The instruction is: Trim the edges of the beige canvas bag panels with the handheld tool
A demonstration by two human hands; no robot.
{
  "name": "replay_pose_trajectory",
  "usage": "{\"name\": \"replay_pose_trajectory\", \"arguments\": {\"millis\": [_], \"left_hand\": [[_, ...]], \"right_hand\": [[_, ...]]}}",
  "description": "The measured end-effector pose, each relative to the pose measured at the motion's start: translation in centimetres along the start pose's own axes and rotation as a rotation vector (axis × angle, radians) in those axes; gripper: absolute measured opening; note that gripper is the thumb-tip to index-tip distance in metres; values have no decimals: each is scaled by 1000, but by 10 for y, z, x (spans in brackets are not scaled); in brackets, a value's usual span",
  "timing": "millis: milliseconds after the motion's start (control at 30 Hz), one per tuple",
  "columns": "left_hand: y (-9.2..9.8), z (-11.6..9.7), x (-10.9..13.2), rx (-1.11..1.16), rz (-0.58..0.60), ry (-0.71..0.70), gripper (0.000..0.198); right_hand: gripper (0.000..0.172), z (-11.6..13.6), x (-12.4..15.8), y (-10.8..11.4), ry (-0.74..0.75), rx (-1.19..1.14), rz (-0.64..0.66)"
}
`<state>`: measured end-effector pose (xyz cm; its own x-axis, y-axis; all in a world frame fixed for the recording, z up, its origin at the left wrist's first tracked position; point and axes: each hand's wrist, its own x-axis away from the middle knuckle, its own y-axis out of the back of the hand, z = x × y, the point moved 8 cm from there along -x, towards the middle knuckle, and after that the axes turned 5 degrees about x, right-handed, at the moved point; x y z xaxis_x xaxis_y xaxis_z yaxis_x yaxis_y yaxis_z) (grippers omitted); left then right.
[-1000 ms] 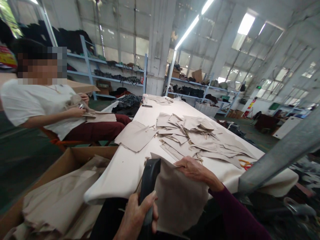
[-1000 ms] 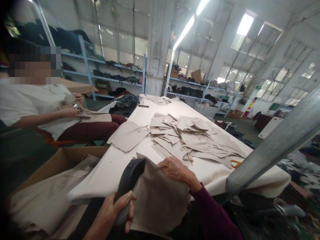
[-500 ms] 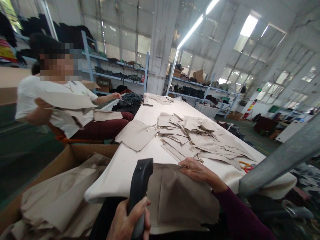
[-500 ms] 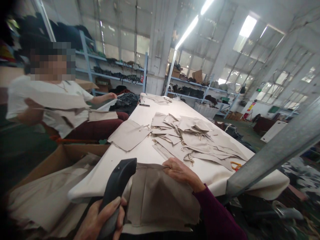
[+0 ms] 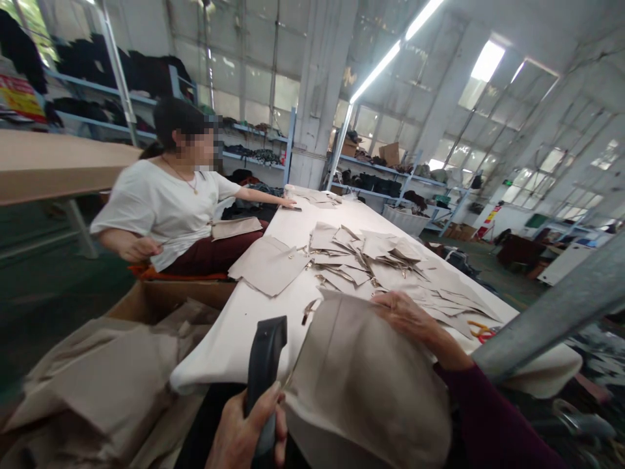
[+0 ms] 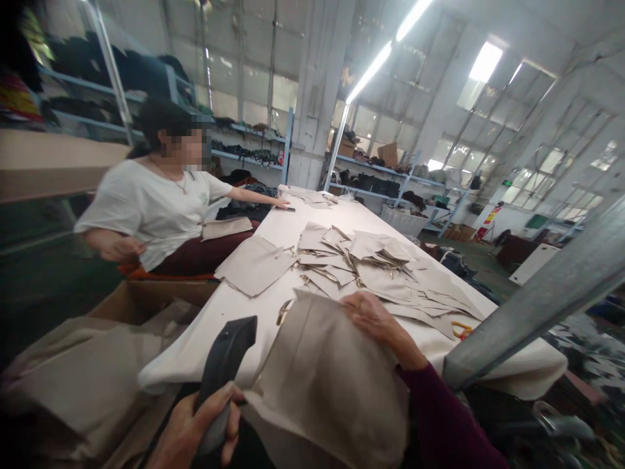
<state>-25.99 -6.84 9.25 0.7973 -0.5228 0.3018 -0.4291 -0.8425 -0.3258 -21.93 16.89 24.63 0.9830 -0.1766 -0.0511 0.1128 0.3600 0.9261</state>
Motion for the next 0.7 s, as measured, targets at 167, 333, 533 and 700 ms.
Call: {"name": "replay_pose_trajectory", "arguments": {"millis": [167,333,533,700], "left_hand": [[-1,1,2,0,10,16,39],[-1,13,0,-10,10,48,39],[39,37,3,-8,-108,95,42],[62,39,11,1,-204,110,40]], "right_hand": [[26,5,8,72,-154,607,-529],[34,56,12,1,290,865,-618],[37,37,9,-157,465,586,-234],[48,20,12,-189,369,423,-211]]}}
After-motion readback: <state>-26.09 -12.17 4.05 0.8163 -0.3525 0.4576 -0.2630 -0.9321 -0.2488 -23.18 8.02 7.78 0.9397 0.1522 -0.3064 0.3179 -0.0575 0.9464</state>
